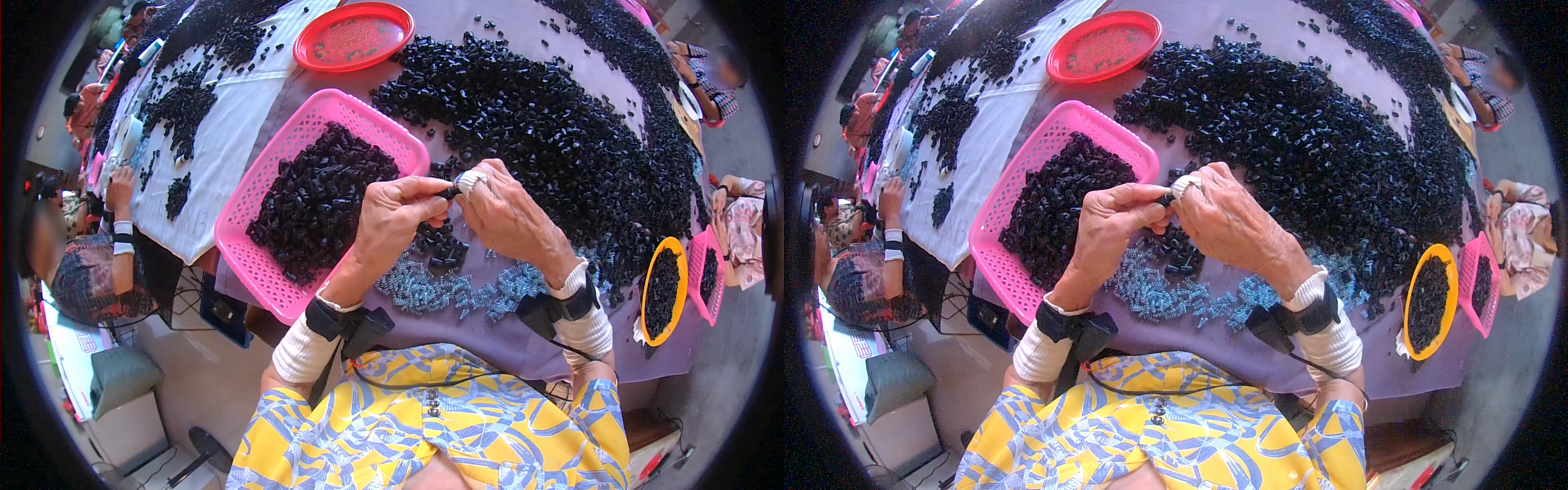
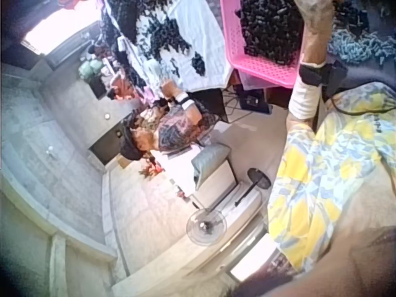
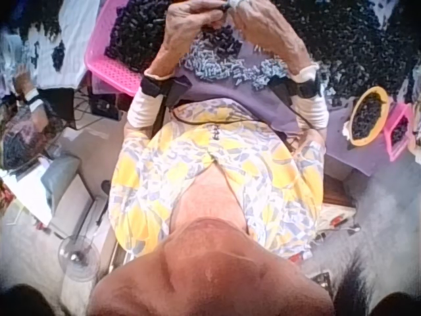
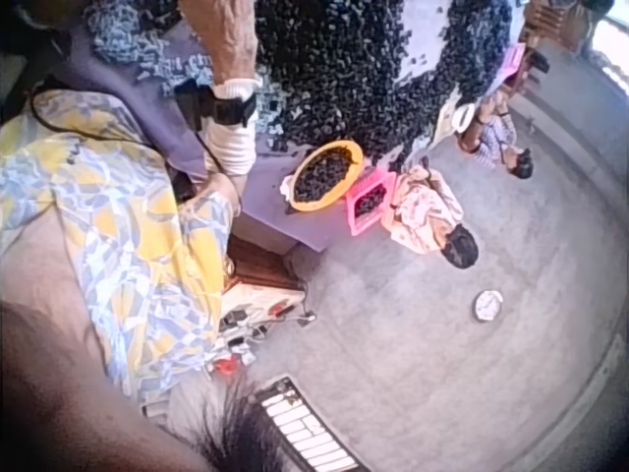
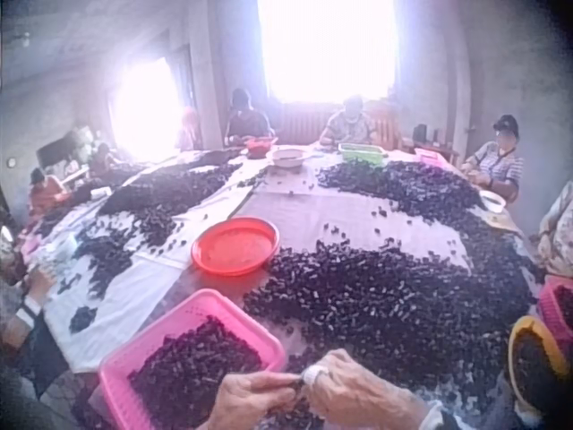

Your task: Assembling small black plastic shoe components by hand at a sorting table.

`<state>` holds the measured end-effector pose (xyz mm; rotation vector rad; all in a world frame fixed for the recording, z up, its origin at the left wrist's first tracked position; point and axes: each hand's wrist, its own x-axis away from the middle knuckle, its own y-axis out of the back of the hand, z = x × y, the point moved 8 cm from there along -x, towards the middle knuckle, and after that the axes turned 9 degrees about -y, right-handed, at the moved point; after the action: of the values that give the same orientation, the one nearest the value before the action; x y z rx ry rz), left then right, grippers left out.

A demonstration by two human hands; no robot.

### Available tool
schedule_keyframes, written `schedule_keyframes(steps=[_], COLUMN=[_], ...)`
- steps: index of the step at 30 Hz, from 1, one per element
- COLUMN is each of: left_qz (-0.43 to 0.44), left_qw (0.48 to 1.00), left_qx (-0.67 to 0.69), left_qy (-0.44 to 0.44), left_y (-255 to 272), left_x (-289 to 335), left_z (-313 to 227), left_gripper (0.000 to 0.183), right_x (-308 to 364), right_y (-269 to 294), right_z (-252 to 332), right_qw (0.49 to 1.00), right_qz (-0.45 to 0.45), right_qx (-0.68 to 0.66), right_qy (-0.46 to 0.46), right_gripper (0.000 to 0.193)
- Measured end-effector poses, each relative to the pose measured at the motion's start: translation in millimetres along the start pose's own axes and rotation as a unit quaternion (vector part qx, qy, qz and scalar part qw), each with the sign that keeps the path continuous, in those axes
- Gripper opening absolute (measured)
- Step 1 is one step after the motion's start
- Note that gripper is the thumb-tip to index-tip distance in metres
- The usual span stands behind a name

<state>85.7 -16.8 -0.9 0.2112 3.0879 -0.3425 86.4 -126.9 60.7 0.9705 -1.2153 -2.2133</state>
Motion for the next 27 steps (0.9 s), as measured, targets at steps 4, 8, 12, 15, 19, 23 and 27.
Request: schedule_keyframes(steps=[4, 8, 12, 15, 19, 23, 27], left_qz=[-0.041, -0.072, -0.074, -0.067, -0.058, -0.059, -0.073], left_qw=[0.998, 0.987, 0.974, 0.992, 0.996, 0.995, 0.987], left_qx=[-0.021, -0.09, -0.137, -0.055, 0.023, -0.014, -0.068], left_qy=[-0.052, -0.113, -0.162, -0.087, -0.058, -0.081, -0.128], left_y=[2.5, 4.2, 3.0, 6.3, 5.5, 3.5, 3.3], left_x=[2.2, 6.1, 8.4, 6.9, 5.8, 5.6, 7.5], left_z=[-3.4, -12.8, -23.2, -11.6, -7.1, -11.9, -16.3], left_gripper=[0.021, 0.022, 0.022, 0.021, 0.02, 0.019, 0.019], right_x=[-2.5, -0.3, -0.5, -4.2, -2.5, -1.6, -2.7], right_y=[-0.9, -3.2, -3.8, -1.2, -0.4, 3.3, 3.0], right_z=[2.4, 3.5, -2.1, -0.6, -2.3, -5.2, -4.4], right_qw=[1.0, 0.998, 0.994, 0.996, 0.994, 0.993, 0.995], right_qz=[-0.019, -0.042, -0.057, -0.057, -0.079, -0.084, -0.071], right_qx=[0.017, -0.007, -0.046, -0.052, -0.066, -0.074, -0.064], right_qy=[-0.014, -0.037, -0.076, -0.053, -0.048, -0.042, -0.043], right_gripper=[0.007, 0.007, 0.008, 0.009, 0.01, 0.01, 0.009])
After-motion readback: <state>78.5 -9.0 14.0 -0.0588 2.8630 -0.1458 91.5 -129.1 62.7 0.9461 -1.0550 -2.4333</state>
